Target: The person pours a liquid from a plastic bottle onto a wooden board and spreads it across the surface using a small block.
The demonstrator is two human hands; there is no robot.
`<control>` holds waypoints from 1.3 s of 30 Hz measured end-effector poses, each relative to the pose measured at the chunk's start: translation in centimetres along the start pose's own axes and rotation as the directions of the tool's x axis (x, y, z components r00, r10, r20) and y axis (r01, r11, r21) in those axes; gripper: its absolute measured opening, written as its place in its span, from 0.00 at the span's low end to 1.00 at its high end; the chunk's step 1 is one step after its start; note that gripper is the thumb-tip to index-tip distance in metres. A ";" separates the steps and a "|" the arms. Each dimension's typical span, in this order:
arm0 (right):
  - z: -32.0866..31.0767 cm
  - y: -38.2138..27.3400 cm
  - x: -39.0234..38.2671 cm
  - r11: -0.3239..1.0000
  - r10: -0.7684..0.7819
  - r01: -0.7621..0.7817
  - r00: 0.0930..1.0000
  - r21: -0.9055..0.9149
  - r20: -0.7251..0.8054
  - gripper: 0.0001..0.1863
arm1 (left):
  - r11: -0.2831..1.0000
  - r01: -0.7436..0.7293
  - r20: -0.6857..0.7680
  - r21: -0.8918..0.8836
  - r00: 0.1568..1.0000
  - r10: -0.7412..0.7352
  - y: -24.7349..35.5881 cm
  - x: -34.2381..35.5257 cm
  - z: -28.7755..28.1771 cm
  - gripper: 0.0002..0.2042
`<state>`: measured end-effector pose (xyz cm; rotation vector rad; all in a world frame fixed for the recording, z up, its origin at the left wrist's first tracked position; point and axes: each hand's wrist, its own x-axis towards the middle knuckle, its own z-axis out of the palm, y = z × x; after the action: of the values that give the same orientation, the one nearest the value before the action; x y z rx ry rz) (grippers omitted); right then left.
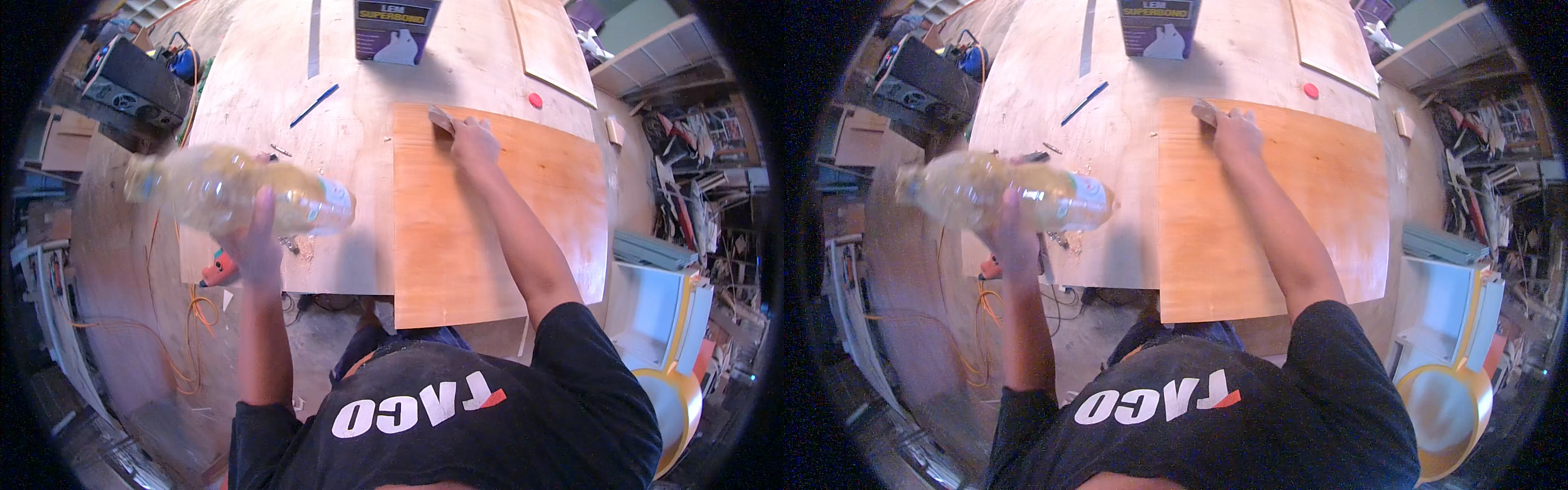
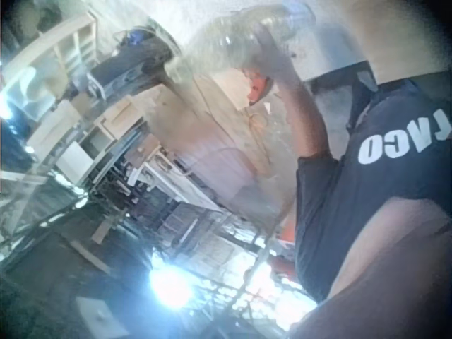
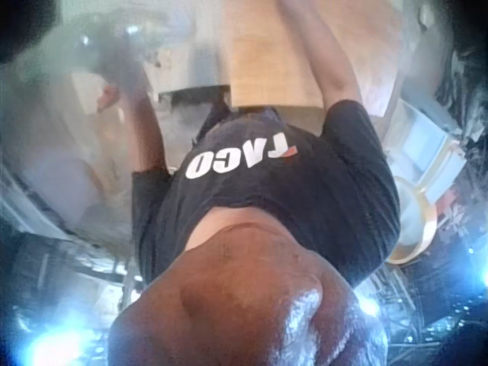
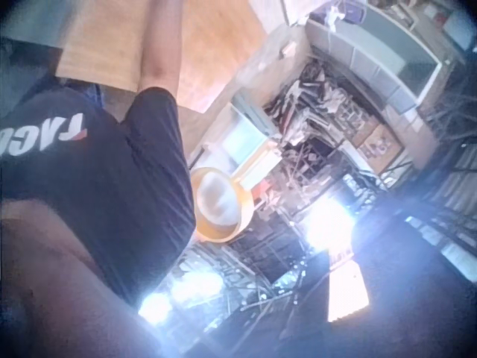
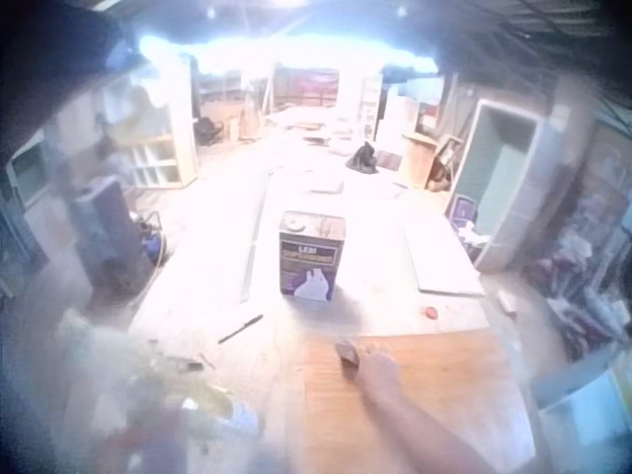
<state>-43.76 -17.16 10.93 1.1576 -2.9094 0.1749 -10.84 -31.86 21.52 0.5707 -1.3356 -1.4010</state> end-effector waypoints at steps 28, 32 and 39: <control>-2.7 -8.5 1.4 0.970 0.109 -0.144 0.978 0.197 0.177 0.17 | 0.987 0.151 -0.192 0.046 0.971 -0.140 3.6 -7.3 -19.8 0.37; -0.8 -2.2 -2.7 0.999 -0.007 0.007 1.000 0.041 0.001 0.16 | 0.978 0.205 -0.160 0.039 0.967 -0.197 3.4 -6.8 -20.4 0.38; -2.7 -2.9 -0.8 0.959 0.283 -0.280 0.946 -0.044 0.157 0.14 | 0.984 0.159 -0.223 -0.076 0.960 -0.172 4.1 -5.8 -19.6 0.37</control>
<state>-41.26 -18.38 13.90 0.7808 -3.2011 0.0515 9.68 -33.77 18.42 0.7952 -1.0798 -1.4548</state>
